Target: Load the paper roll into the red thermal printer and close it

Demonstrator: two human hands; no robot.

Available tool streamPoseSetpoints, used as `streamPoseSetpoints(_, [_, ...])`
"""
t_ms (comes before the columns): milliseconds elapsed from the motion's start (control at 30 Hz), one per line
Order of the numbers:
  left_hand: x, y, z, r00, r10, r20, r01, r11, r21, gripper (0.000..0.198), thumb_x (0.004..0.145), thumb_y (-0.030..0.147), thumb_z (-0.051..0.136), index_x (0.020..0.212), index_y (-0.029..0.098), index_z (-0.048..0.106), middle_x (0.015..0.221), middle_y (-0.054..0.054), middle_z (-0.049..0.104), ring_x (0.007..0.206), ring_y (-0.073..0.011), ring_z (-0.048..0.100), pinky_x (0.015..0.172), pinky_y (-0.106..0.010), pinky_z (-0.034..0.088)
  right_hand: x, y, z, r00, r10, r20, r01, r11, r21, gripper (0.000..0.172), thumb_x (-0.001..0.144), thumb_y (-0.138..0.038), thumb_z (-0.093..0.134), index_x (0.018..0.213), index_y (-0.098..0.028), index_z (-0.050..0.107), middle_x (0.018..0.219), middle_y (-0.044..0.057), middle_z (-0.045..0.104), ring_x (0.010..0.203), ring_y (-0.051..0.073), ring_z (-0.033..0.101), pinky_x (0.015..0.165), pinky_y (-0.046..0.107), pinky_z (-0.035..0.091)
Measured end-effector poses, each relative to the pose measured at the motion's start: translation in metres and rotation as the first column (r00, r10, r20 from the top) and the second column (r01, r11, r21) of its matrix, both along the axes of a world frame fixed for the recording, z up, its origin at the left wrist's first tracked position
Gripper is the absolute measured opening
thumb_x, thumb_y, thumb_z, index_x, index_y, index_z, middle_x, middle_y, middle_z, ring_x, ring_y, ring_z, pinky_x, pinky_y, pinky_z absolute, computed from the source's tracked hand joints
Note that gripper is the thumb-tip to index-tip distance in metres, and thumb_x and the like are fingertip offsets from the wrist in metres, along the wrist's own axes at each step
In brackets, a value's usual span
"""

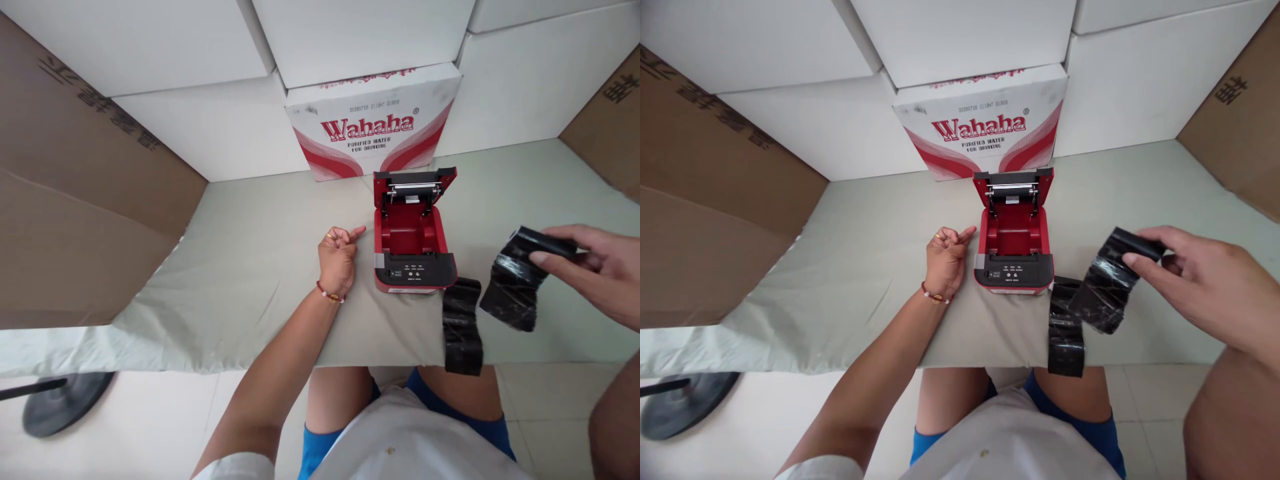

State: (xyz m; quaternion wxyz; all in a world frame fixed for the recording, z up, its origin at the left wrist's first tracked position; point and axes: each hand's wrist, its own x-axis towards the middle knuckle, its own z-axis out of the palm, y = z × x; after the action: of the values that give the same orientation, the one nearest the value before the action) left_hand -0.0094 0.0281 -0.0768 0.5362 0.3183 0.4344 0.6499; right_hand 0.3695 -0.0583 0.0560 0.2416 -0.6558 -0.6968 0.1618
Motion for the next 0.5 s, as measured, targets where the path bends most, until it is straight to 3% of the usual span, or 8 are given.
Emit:
streamPoseSetpoints(67, [0.001, -0.001, -0.001, 1.000, -0.006, -0.002, 0.006, 1.000, -0.008, 0.038, 0.063, 0.008, 0.079, 0.075, 0.023, 0.046, 0.070, 0.009, 0.053, 0.116, -0.0288, 0.086, 0.102, -0.031, 0.054, 0.020, 0.000, -0.027, 0.998, 0.023, 0.050, -0.017, 0.993, -0.118, 0.036, 0.094, -0.073, 0.078, 0.106, -0.039, 0.079, 0.048, 0.001, 0.058, 0.035, 0.021, 0.053, 0.037, 0.040, 0.033])
streamPoseSetpoints(133, [0.001, -0.001, -0.001, 1.000, -0.010, 0.002, 0.010, 1.000, -0.014, 0.041, 0.062, 0.009, 0.083, 0.074, 0.023, 0.046, 0.074, 0.007, 0.056, 0.116, -0.0287, 0.086, 0.096, -0.028, 0.054, 0.021, -0.001, -0.050, 0.991, 0.064, 0.115, -0.047, 0.989, -0.143, 0.035, 0.099, -0.069, 0.071, 0.107, -0.036, 0.079, 0.069, 0.010, 0.075, 0.051, 0.028, 0.068, 0.047, 0.044, 0.048])
streamPoseSetpoints(200, [0.000, -0.001, -0.001, 1.000, -0.017, 0.012, 0.017, 1.000, -0.007, 0.044, 0.061, 0.012, 0.087, 0.075, 0.023, 0.047, 0.073, 0.008, 0.056, 0.116, -0.0283, 0.086, 0.096, -0.028, 0.054, 0.007, -0.004, -0.064, 0.981, 0.050, 0.187, -0.040, 0.998, -0.054, 0.033, 0.104, -0.058, 0.064, 0.116, -0.032, 0.080, 0.105, 0.017, 0.084, 0.075, 0.035, 0.078, 0.063, 0.049, 0.058])
streamPoseSetpoints(267, [-0.001, -0.002, 0.001, 1.000, -0.014, 0.008, 0.014, 1.000, 0.015, 0.045, 0.062, 0.016, 0.092, 0.078, 0.024, 0.051, 0.065, 0.010, 0.050, 0.111, -0.0272, 0.087, 0.103, -0.032, 0.054, -0.014, -0.010, -0.072, 0.978, 0.015, 0.210, -0.029, 0.998, 0.064, 0.032, 0.107, -0.049, 0.060, 0.127, -0.030, 0.078, 0.130, 0.018, 0.081, 0.093, 0.036, 0.081, 0.078, 0.051, 0.063])
streamPoseSetpoints(400, [0.000, -0.002, 0.003, 0.999, 0.019, -0.036, -0.018, 0.999, 0.027, 0.039, 0.067, 0.025, 0.095, 0.094, 0.025, 0.067, 0.052, 0.014, 0.043, 0.101, -0.0250, 0.087, 0.115, -0.040, 0.052, -0.050, -0.018, -0.082, 0.975, 0.184, 0.127, -0.198, 0.974, 0.110, 0.034, 0.109, -0.044, 0.059, 0.133, -0.029, 0.077, 0.135, 0.010, 0.080, 0.105, 0.029, 0.082, 0.085, 0.044, 0.066])
streamPoseSetpoints(500, [0.001, -0.002, 0.004, 0.998, -0.002, -0.065, 0.001, 1.000, -0.019, 0.045, 0.064, 0.022, 0.093, 0.104, 0.024, 0.073, 0.051, 0.013, 0.044, 0.114, -0.0278, 0.084, 0.105, -0.037, 0.054, -0.066, -0.016, -0.092, 0.946, 0.258, 0.197, -0.263, 0.965, 0.001, 0.035, 0.107, -0.036, 0.058, 0.133, -0.025, 0.078, 0.131, 0.010, 0.081, 0.102, 0.028, 0.083, 0.079, 0.041, 0.066])
